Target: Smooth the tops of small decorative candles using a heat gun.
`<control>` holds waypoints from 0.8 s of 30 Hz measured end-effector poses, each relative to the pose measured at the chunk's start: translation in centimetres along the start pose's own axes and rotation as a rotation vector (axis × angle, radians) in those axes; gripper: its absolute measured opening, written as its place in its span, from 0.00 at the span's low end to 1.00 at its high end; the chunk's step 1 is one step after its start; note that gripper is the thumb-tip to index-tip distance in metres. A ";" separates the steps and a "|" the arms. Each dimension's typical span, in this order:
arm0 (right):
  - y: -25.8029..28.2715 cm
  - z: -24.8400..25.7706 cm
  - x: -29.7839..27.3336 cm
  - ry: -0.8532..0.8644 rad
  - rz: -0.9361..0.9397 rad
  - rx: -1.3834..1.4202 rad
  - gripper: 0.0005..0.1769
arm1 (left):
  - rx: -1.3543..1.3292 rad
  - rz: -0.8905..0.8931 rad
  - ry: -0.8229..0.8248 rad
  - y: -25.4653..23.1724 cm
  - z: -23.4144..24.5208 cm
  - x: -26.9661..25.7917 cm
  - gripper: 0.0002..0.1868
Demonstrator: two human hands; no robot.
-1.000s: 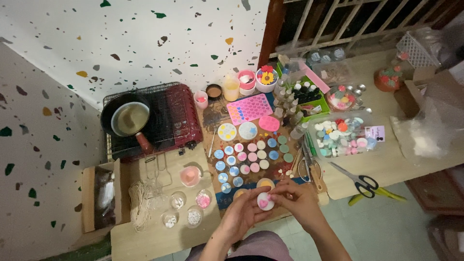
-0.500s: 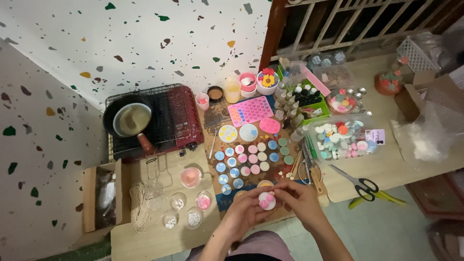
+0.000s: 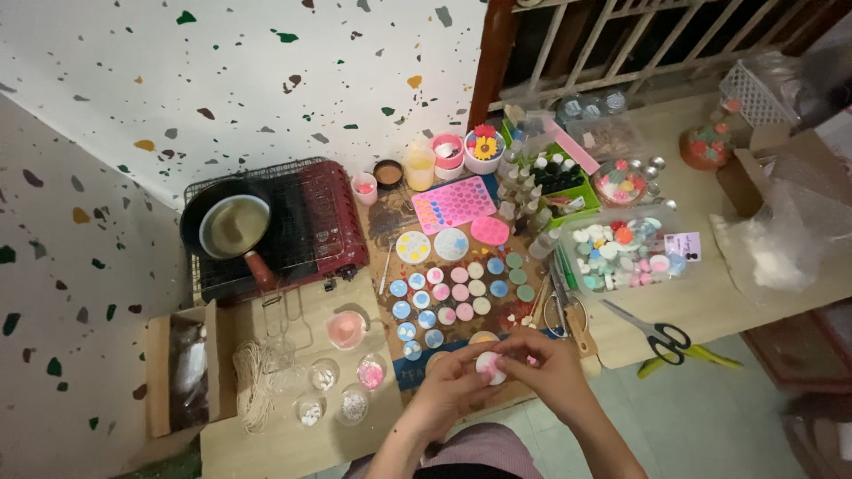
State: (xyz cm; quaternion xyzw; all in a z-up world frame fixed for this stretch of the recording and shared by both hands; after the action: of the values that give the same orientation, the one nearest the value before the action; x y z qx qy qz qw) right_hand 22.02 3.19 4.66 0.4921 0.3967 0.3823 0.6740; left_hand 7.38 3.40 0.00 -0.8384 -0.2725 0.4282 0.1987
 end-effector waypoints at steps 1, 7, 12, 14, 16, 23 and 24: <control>0.0 0.1 0.0 -0.014 -0.040 -0.064 0.06 | -0.008 0.037 -0.009 0.1 0.0 0.1 0.26; 0.1 1.5 -1.8 -0.244 0.096 -0.148 0.12 | -0.213 0.092 -0.052 -0.9 -1.2 -0.3 0.27; 5.7 0.5 -6.6 -0.480 0.578 -0.329 0.12 | -0.221 0.025 -0.020 -1.1 -1.8 -0.7 0.27; 3.7 0.3 -6.7 -0.506 0.490 -0.460 0.16 | -0.261 0.098 -0.036 -0.6 -2.4 -1.1 0.28; 3.7 0.3 -6.8 -0.535 0.480 -0.465 0.15 | -0.273 0.089 -0.016 -0.3 -2.6 -1.2 0.28; 4.3 0.9 -7.4 -0.536 0.361 -0.368 0.11 | -0.294 0.063 0.051 -0.1 -2.7 -1.6 0.30; 4.2 1.0 -7.5 -0.536 0.360 -0.369 0.11 | -0.294 0.064 0.050 -0.3 -2.9 -1.8 0.30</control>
State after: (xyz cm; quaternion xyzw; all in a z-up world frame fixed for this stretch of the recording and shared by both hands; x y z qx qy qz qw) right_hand 19.49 -2.98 10.14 0.5069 0.0377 0.4176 0.7532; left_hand 8.78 2.20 2.87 -0.8771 -0.3005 0.3688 0.0667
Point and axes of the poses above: each hand's wrist, its own x-axis towards the middle knuckle, its own z-axis out of the back of the hand, y = z × x, the point moved 9 cm from there along x, towards the middle knuckle, and after that the axes turned 14 degrees about -y, right-handed, at the moved point
